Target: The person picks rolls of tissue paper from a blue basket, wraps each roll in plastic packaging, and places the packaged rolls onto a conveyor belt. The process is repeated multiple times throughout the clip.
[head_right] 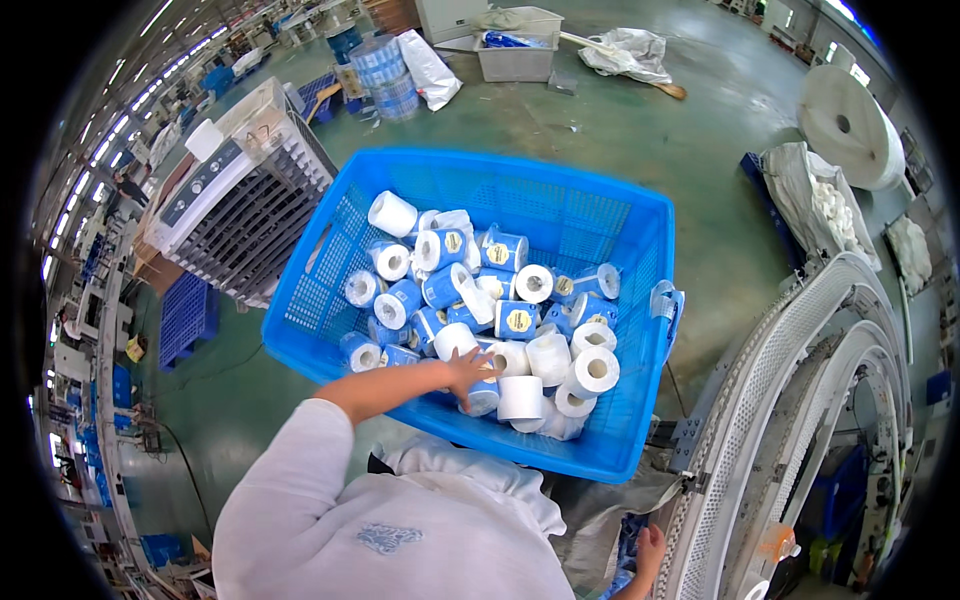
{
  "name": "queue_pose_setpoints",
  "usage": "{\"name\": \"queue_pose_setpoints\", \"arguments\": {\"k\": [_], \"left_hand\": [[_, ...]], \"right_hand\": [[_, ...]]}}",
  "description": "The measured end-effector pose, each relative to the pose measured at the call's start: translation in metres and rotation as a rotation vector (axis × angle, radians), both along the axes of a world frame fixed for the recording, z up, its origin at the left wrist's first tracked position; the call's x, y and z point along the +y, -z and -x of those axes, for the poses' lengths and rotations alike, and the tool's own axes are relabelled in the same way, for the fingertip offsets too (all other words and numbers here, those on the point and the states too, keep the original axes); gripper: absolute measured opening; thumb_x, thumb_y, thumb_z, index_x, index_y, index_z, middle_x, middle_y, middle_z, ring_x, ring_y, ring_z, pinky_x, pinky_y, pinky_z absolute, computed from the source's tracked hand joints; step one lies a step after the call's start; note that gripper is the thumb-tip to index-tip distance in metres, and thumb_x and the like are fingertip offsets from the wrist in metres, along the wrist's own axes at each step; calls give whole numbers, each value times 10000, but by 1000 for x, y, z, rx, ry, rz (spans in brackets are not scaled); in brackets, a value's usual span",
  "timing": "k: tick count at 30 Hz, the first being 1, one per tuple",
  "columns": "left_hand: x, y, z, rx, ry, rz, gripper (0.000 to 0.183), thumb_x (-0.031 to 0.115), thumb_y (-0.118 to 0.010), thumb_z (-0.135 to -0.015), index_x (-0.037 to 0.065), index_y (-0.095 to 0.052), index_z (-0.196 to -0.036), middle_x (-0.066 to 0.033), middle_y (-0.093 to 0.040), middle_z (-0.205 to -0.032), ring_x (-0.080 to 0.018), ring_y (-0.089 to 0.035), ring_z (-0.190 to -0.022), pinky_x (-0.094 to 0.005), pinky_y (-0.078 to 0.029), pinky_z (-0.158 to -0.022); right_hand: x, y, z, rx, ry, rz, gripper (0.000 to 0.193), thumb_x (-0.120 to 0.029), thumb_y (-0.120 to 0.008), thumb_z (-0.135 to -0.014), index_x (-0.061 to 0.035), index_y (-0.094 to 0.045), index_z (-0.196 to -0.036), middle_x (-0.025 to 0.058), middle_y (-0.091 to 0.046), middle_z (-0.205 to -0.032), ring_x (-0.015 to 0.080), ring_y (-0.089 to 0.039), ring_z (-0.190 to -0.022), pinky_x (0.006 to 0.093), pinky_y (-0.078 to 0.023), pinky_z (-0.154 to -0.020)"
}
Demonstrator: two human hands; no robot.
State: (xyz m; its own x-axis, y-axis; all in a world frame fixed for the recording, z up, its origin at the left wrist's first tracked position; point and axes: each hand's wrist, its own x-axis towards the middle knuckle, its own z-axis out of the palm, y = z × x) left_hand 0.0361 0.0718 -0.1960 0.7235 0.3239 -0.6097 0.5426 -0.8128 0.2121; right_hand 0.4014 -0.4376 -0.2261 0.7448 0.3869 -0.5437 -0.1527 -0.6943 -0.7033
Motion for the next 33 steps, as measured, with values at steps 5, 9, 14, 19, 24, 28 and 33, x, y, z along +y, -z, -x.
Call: {"name": "queue_pose_setpoints", "arguments": {"k": [5,9,14,19,24,28,33], "left_hand": [[19,16,-1,-102,-299,231,897,375,-791,-488,307,-409,-1296,-136,-275,-1372,-351,-270,-1264,-579,-317,-944],[55,-4,22,-409,-606,560,815,422,-739,-572,173,-438,-1287,-129,-403,-1272,-303,-388,-1186,-423,-354,-956],[39,-158,38,-325,-879,1403,638,359,-621,-753,80,-412,-1287,-51,-544,-1173,-182,-483,-1109,-308,-355,-930],[-18,-251,59,-568,-794,1490,913,372,-722,-703,45,-205,-1382,-87,-329,-1378,-201,-361,-1243,-345,-311,-1015],[-47,-264,89,-1102,-301,914,1274,419,-867,-472,44,-74,-1396,-112,-171,-1425,-258,-276,-1289,-403,-268,-1038],[-65,-268,90,-1136,-308,430,1223,418,-884,-414,21,-201,-1348,-182,-257,-1365,-344,-252,-1285,-426,-217,-1054],[-75,-298,90,-1181,-267,344,1009,275,-854,-494,10,-304,-1296,-200,-354,-1298,-365,-362,-1206,-432,-296,-1004]], "right_hand": [[64,-118,29,-408,-81,-125,384,-143,-571,-857,47,-499,-1184,159,-596,-1074,180,-582,-935,267,-464,-748],[179,-223,90,-561,-70,-366,458,-125,-619,-806,-24,-483,-1231,133,-540,-1189,226,-518,-1085,340,-395,-906],[305,-258,174,-251,-837,-685,1141,-347,-851,-524,-41,-183,-1397,133,-249,-1427,272,-264,-1309,414,-255,-1041],[360,-292,245,170,-1076,-783,1259,-267,-891,-463,-37,-85,-1402,172,-253,-1398,273,-261,-1302,366,-246,-1054],[351,-290,264,-11,-1016,-947,1267,-247,-892,-468,-57,-60,-1404,169,-238,-1392,278,-259,-1300,389,-251,-1046],[349,-302,271,-7,-1043,-1027,1257,-239,-885,-492,-63,-30,-1397,186,-172,-1406,314,-239,-1307,407,-253,-1043],[345,-324,272,105,-1042,-1022,1141,-204,-870,-512,-43,-140,-1373,181,-265,-1379,306,-310,-1274,407,-268,-1037]]}}
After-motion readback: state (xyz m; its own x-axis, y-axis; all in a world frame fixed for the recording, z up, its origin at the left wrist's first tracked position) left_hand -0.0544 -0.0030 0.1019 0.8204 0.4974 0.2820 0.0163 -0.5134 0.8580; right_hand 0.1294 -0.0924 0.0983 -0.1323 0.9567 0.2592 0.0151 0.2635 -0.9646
